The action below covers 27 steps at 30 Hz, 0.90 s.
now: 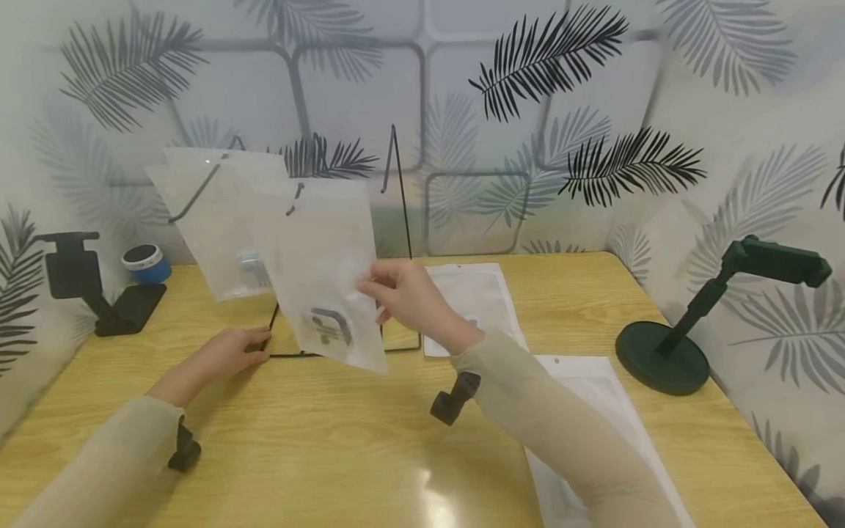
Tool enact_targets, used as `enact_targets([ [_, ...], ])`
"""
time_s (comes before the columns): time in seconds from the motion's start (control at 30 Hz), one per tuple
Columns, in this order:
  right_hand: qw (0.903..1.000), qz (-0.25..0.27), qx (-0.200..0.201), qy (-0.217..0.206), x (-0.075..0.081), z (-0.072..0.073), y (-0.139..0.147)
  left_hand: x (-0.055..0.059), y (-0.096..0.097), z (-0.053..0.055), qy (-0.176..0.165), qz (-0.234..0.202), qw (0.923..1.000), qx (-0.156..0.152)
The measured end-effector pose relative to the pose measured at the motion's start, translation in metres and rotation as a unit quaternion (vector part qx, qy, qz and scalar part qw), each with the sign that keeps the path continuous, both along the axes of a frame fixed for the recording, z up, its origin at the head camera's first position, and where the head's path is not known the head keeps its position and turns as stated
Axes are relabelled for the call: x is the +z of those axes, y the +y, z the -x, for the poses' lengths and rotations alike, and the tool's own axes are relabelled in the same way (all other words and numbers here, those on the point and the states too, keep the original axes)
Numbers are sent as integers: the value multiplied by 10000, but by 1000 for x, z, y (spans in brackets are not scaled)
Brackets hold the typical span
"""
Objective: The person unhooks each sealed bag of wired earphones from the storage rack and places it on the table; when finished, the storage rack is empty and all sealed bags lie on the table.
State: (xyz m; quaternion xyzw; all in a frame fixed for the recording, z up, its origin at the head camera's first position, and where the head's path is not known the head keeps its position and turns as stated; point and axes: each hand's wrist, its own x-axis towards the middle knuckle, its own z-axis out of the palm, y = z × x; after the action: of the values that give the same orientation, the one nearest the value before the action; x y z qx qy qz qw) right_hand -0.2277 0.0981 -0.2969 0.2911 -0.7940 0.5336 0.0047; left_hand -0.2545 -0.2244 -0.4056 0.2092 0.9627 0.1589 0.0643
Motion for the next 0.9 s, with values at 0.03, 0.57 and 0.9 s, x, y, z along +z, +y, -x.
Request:
enact_targets([
  [0.03,10000,11,7,-36,0,-2,0,0,0,0,5,-7,10000,-5],
  [0.57,9995,-33,281,-147,2,-25,11,0,0,0,-54,-31,10000,28],
  [0.9,9980,-59,425,-468,-1,-41,29,-1,-1,0,-13,20,10000,-47],
])
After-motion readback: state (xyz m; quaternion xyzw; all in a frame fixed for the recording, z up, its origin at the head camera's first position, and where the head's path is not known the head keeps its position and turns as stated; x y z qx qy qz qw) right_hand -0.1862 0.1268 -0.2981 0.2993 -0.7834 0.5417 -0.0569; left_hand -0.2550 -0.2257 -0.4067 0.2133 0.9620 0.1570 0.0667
